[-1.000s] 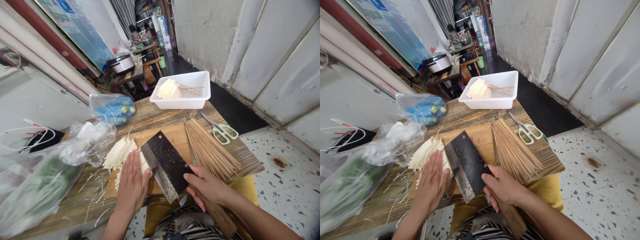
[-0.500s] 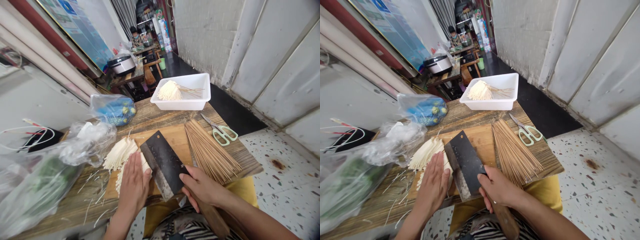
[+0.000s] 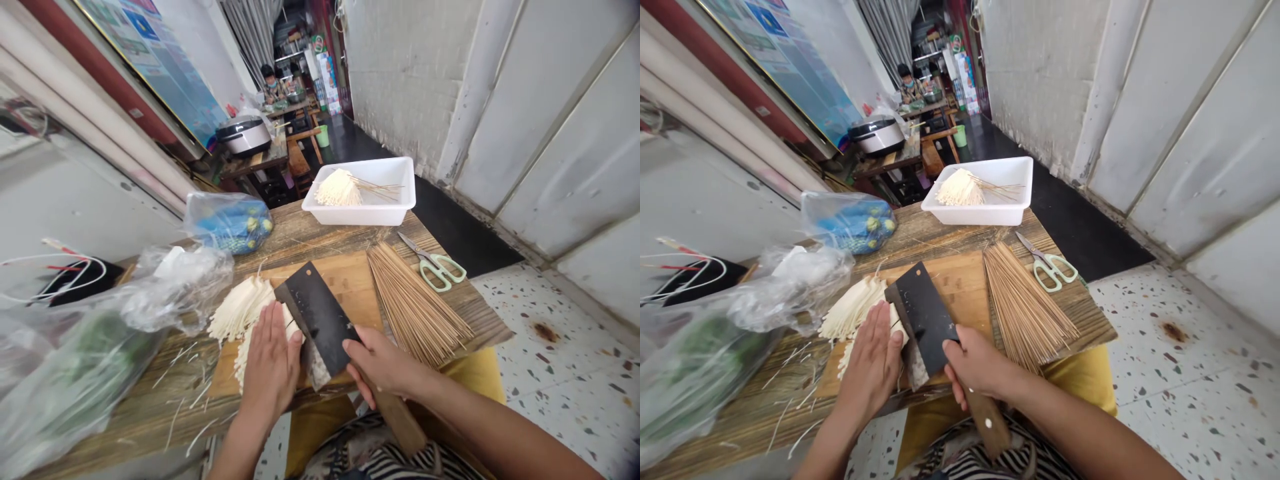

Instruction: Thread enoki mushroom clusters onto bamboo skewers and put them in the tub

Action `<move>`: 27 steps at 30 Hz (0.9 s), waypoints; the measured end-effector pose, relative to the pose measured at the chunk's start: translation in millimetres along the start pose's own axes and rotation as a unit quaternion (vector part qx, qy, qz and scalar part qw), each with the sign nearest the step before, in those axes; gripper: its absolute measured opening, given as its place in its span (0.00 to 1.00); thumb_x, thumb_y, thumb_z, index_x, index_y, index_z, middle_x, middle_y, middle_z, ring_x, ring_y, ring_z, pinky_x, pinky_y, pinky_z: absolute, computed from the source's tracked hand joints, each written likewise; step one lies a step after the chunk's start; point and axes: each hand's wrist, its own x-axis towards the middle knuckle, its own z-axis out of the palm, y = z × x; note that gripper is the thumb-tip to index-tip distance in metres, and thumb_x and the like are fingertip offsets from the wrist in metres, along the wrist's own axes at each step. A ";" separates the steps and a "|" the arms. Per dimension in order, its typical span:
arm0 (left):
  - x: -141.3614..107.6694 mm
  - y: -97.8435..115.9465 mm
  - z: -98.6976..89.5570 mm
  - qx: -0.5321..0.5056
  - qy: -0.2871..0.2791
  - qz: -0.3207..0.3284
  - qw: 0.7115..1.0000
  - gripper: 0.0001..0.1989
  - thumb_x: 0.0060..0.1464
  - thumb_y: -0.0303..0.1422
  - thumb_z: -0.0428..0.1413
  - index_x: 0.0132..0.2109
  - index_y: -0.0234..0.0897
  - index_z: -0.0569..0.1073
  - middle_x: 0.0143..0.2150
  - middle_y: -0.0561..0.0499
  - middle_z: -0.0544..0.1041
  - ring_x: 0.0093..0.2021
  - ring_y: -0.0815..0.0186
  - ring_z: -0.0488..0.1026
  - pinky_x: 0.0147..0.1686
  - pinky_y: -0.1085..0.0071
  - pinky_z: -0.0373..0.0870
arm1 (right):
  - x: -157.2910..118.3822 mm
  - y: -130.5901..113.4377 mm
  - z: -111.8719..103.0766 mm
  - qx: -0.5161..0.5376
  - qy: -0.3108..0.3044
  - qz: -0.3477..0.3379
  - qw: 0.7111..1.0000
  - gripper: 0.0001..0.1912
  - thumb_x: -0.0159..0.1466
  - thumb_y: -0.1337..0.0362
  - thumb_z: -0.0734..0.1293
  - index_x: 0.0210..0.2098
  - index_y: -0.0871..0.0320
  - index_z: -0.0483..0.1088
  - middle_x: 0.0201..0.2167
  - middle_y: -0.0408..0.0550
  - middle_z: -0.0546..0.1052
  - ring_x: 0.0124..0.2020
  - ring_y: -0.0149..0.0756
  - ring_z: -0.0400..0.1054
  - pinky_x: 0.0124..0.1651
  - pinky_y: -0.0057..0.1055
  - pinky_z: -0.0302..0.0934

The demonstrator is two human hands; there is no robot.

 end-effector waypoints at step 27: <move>8.9 18.4 -39.6 -0.073 0.058 -0.014 0.996 0.31 0.63 0.42 0.37 0.67 0.27 0.47 0.68 0.33 0.51 0.69 0.54 0.45 0.64 0.50 0.49 | -34.1 -35.6 40.0 -0.037 -0.033 -0.032 0.998 0.07 0.63 0.61 0.56 0.30 0.55 0.55 0.16 0.31 0.63 0.08 0.22 0.57 0.09 0.19 0.56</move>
